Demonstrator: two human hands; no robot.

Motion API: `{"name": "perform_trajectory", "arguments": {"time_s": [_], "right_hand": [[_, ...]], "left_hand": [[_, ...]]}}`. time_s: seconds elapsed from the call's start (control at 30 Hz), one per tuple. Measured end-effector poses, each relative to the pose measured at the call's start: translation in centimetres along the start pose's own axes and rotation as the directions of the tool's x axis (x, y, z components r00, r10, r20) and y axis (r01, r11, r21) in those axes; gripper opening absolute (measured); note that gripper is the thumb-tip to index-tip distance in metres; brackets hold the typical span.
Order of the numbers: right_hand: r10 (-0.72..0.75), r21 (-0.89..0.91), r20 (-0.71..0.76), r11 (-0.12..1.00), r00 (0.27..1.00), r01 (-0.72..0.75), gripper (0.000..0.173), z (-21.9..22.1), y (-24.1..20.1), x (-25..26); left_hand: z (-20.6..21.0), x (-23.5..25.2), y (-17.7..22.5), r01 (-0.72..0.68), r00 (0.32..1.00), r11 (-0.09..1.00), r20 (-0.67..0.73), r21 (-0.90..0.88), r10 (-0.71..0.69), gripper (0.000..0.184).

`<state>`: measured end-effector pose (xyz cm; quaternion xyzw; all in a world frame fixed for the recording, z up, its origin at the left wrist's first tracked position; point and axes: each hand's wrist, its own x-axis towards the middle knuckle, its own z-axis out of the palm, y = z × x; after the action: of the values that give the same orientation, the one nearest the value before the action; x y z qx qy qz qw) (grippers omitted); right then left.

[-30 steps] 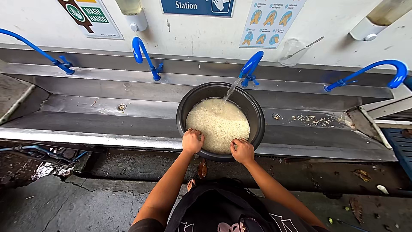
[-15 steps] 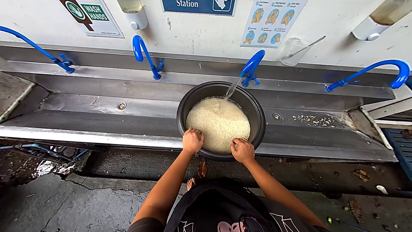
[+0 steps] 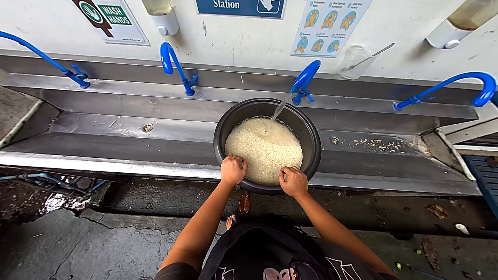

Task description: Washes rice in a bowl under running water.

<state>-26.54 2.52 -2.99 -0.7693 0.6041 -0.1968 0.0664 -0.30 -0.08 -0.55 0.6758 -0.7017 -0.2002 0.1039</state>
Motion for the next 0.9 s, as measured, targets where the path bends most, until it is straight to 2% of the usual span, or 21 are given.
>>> {"name": "perform_trajectory", "arguments": {"time_s": [0.9], "right_hand": [[-0.001,-0.006,-0.017,1.0,1.0,0.001,0.035,0.1,0.04,0.0]], "left_hand": [[0.14,0.07,0.03,0.007,1.0,1.0,-0.013,0.003,-0.007,0.043]]}}
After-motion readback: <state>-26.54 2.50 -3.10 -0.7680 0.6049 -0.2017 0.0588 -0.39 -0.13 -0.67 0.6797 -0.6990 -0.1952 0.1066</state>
